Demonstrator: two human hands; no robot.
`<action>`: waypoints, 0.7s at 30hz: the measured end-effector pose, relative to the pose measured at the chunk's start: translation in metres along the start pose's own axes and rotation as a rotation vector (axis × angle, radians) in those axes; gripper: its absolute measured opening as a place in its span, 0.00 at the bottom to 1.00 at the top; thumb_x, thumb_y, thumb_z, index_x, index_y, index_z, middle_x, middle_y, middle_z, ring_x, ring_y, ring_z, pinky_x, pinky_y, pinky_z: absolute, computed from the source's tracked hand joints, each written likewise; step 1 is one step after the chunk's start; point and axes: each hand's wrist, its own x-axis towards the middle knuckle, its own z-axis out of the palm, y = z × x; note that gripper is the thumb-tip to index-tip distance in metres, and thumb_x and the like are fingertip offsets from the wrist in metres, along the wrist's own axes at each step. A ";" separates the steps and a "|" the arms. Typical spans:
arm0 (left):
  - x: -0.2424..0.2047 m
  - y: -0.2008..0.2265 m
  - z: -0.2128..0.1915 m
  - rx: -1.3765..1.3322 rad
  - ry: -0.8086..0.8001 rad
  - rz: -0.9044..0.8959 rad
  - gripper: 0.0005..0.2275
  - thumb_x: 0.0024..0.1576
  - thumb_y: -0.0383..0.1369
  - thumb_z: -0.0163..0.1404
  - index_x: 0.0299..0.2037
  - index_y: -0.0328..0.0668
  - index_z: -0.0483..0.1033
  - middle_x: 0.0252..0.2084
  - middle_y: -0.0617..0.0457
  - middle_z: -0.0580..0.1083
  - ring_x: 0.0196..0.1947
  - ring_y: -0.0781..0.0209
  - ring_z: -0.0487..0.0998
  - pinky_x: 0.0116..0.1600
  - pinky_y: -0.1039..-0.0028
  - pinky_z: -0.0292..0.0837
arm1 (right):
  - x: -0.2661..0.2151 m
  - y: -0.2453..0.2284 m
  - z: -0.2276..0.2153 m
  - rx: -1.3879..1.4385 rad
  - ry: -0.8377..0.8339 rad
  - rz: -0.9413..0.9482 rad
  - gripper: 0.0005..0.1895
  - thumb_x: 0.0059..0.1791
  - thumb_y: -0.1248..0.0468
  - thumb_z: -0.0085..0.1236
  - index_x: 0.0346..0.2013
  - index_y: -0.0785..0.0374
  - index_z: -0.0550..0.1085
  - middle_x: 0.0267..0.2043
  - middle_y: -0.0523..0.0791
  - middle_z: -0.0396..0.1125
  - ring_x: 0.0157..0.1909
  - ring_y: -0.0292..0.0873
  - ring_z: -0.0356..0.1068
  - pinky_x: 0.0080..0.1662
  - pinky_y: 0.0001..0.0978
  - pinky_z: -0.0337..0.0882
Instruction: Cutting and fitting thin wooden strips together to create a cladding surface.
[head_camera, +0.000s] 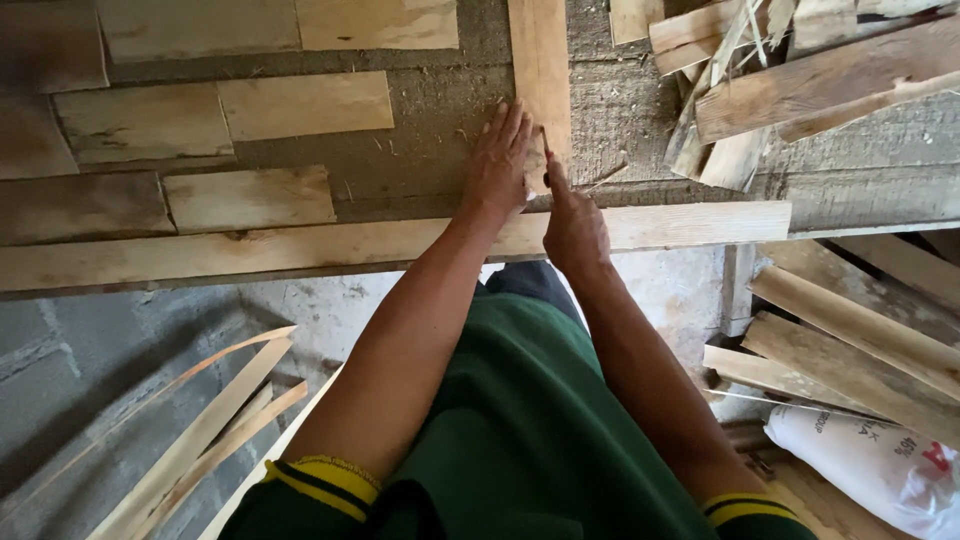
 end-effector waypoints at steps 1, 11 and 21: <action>0.000 0.001 -0.001 0.000 0.000 0.002 0.39 0.52 0.28 0.60 0.74 0.35 0.53 0.79 0.44 0.47 0.79 0.45 0.45 0.79 0.55 0.47 | -0.002 -0.007 -0.007 0.000 0.002 0.002 0.44 0.46 0.77 0.48 0.76 0.51 0.52 0.45 0.62 0.73 0.41 0.67 0.74 0.40 0.60 0.72; -0.005 0.012 -0.026 -0.074 -0.048 -0.027 0.45 0.46 0.28 0.65 0.74 0.32 0.51 0.78 0.44 0.45 0.78 0.45 0.45 0.78 0.56 0.45 | -0.022 -0.004 -0.005 0.006 -0.036 0.070 0.41 0.51 0.71 0.51 0.76 0.48 0.49 0.42 0.62 0.72 0.39 0.67 0.73 0.40 0.61 0.71; -0.003 0.017 -0.037 -0.020 -0.107 -0.057 0.48 0.47 0.31 0.65 0.76 0.36 0.45 0.79 0.45 0.42 0.78 0.46 0.44 0.79 0.58 0.42 | -0.047 -0.017 -0.017 -0.094 -0.192 0.169 0.39 0.54 0.69 0.50 0.77 0.50 0.48 0.36 0.60 0.73 0.35 0.62 0.74 0.37 0.57 0.72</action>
